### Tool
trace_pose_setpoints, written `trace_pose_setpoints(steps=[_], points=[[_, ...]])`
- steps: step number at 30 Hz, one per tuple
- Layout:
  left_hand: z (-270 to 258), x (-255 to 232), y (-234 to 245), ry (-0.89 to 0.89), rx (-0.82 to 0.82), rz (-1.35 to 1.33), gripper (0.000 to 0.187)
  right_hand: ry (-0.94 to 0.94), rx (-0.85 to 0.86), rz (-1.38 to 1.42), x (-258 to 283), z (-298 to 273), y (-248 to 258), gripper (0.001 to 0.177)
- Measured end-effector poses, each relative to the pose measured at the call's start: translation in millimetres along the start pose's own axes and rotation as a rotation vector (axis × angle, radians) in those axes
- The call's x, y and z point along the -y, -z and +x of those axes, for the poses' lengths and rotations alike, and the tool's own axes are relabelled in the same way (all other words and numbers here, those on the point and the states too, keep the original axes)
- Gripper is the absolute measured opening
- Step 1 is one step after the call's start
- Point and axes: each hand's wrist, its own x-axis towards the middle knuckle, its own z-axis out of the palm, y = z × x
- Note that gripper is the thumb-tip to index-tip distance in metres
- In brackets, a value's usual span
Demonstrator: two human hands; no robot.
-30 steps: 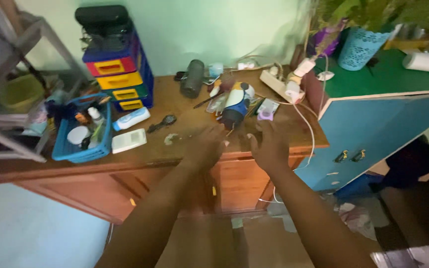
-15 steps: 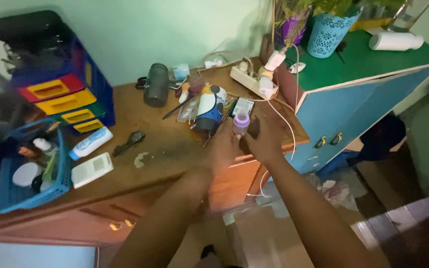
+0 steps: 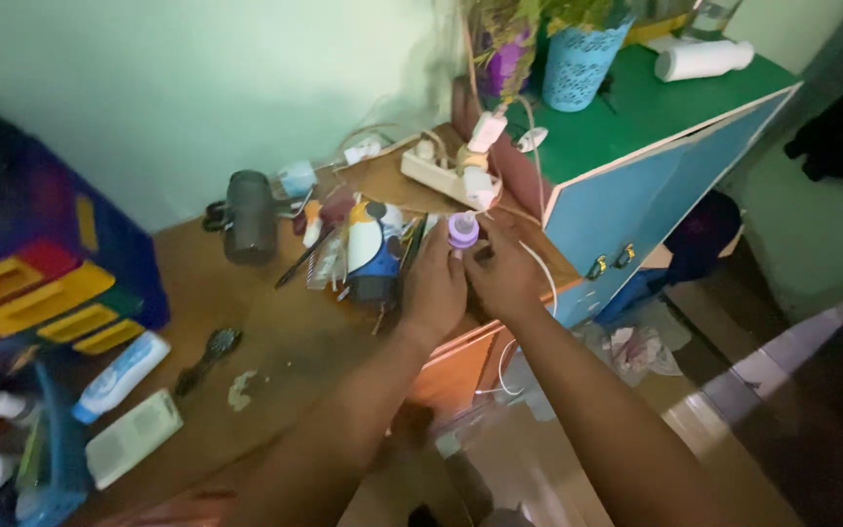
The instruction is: The person picks up several pieces of clothing from the floor and places them into a cardboard box. They then pick up a green stuffed toy and place it on the bed. Finally, they organize stationery items on a desk by placing pens, scissors, and a ruler into a cup.
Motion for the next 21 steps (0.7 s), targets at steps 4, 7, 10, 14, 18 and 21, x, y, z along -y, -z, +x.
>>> trace_pose_setpoints(steps=[4,7,10,14,18,21], points=[[29,-14,-9,0.05,-0.061,0.128,0.057,0.241,-0.227,0.092,33,23,46,0.035],[51,-23,-28,0.038,0.013,-0.162,0.046,0.361,-0.241,0.339,44,32,84,0.046],[71,-40,-51,-0.083,-0.01,-0.132,0.047,0.107,-0.272,0.348,-49,56,46,0.052],[96,-65,-87,0.011,0.133,-0.178,0.052,0.027,-0.227,0.292,-76,76,80,0.047],[119,-81,-125,0.044,0.204,-0.299,0.057,0.049,-0.23,0.274,-117,103,98,0.049],[136,-91,-143,0.087,0.258,-0.256,0.062,0.079,-0.276,0.238,-148,122,101,0.049]])
